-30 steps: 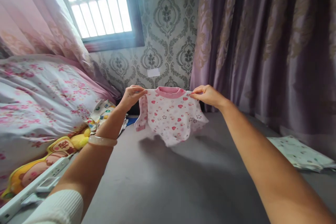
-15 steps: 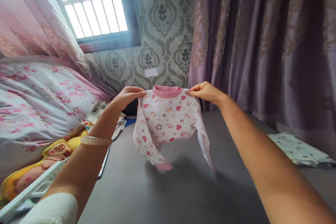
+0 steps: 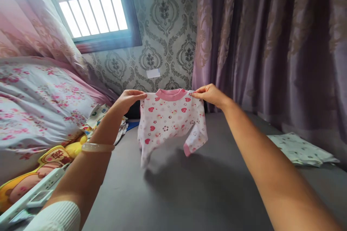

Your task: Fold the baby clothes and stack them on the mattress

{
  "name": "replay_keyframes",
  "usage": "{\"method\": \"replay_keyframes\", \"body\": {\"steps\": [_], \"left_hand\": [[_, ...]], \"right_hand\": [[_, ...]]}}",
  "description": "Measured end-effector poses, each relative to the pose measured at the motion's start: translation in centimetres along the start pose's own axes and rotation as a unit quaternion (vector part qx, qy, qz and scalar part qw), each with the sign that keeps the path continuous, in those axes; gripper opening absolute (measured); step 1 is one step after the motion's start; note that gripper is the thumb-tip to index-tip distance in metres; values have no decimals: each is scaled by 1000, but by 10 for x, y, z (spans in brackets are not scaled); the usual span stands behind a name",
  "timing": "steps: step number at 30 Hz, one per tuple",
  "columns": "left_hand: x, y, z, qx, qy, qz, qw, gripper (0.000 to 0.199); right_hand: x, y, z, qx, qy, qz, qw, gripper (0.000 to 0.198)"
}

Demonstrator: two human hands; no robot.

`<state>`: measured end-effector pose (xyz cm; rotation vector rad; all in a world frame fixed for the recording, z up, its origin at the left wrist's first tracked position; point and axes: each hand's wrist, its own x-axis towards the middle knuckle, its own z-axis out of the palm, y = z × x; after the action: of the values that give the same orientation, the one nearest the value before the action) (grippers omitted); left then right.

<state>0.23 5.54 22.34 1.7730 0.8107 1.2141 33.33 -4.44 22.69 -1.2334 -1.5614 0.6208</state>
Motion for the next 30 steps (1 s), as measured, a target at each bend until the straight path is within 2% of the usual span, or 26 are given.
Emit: {"method": "replay_keyframes", "body": {"steps": [2,3,6,8,10,13,15,17,19,21,24,27,30], "left_hand": [[0,0,4,18,37,23,999,31],[-3,3,4,8,22,33,999,30],[-16,13,-1,-68,-96,57,991,27],[-19,15,-4,-100,-134,66,984,25],[-13,9,-1,-70,-99,59,991,26],[-2,-4,8,42,13,47,998,26],[0,-4,13,71,69,59,993,26],[-6,3,12,41,55,61,996,28],[-15,14,7,-11,-18,51,998,31],[-20,22,2,-18,-72,37,997,32],[-19,21,0,31,-43,28,998,29],[-11,12,5,-27,8,79,997,34],[-7,6,9,-29,9,109,994,36]], "right_hand": [[0,3,4,3,15,-10,1000,24],[-2,2,4,14,-2,-11,1000,24],[-13,-3,-2,73,-103,10,992,28],[-15,-4,-6,105,-128,22,986,32],[-8,0,-4,100,-80,26,991,33],[3,8,5,61,25,23,998,29],[3,10,9,60,26,22,998,29],[-4,9,8,87,-28,27,995,32],[-11,6,4,111,-68,29,991,35],[-14,2,1,106,-63,23,992,36],[-10,-2,-1,68,-11,5,998,35],[-4,0,0,105,29,-33,994,32],[-2,5,0,111,11,-28,993,32]]}}
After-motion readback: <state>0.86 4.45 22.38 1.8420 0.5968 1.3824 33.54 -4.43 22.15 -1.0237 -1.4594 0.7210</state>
